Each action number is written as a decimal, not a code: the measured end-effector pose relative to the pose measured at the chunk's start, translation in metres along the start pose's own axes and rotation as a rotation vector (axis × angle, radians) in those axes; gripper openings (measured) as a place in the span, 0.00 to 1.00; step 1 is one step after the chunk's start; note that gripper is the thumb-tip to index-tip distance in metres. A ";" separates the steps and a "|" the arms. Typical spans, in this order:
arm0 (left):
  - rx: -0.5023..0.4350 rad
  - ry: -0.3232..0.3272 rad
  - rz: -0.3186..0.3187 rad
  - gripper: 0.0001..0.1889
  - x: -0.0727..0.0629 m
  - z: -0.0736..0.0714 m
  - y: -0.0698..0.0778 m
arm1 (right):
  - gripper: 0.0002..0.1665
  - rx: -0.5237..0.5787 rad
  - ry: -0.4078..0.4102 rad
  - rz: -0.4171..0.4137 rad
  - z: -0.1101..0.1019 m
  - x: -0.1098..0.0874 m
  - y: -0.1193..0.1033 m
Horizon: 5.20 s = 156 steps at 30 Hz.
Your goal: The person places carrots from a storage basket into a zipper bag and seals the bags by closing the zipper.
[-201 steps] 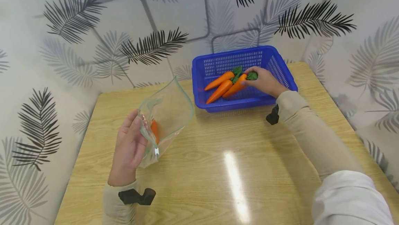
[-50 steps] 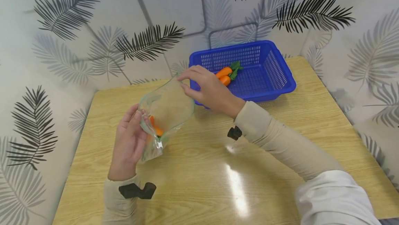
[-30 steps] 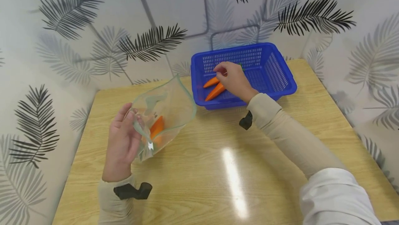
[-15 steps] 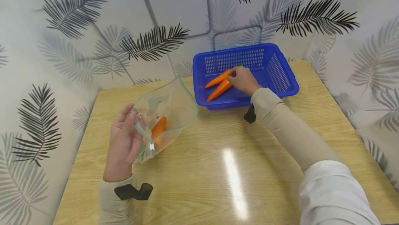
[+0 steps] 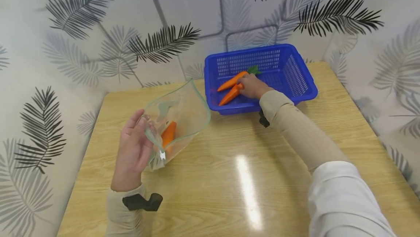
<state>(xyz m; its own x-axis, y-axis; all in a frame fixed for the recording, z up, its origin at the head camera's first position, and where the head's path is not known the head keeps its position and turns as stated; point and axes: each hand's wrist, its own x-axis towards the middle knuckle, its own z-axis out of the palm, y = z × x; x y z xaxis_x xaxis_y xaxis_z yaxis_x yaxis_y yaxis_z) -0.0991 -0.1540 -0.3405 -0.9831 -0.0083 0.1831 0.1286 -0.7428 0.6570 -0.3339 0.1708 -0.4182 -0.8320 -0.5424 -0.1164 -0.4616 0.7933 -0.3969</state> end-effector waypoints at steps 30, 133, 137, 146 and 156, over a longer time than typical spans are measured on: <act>0.008 -0.014 0.001 0.12 0.003 -0.003 -0.005 | 0.22 -0.130 -0.042 0.158 0.009 -0.004 0.011; -0.023 0.000 -0.020 0.12 0.007 -0.002 -0.011 | 0.21 0.532 0.670 -0.427 -0.111 -0.150 -0.141; -0.027 0.004 -0.024 0.12 0.007 -0.002 -0.011 | 0.24 0.498 0.652 -0.456 -0.107 -0.148 -0.149; -0.020 0.004 -0.021 0.12 0.007 -0.002 -0.012 | 0.24 0.389 0.654 -0.570 -0.102 -0.138 -0.165; -0.009 0.023 -0.029 0.11 0.006 0.000 -0.012 | 0.22 0.291 0.587 -0.547 -0.080 -0.114 -0.161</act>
<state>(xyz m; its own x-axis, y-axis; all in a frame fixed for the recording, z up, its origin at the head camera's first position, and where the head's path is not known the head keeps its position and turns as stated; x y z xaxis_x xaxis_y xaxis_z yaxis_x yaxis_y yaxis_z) -0.1065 -0.1457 -0.3472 -0.9892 -0.0019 0.1467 0.0987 -0.7489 0.6553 -0.1897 0.1270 -0.2687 -0.5765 -0.5338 0.6186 -0.8145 0.3151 -0.4871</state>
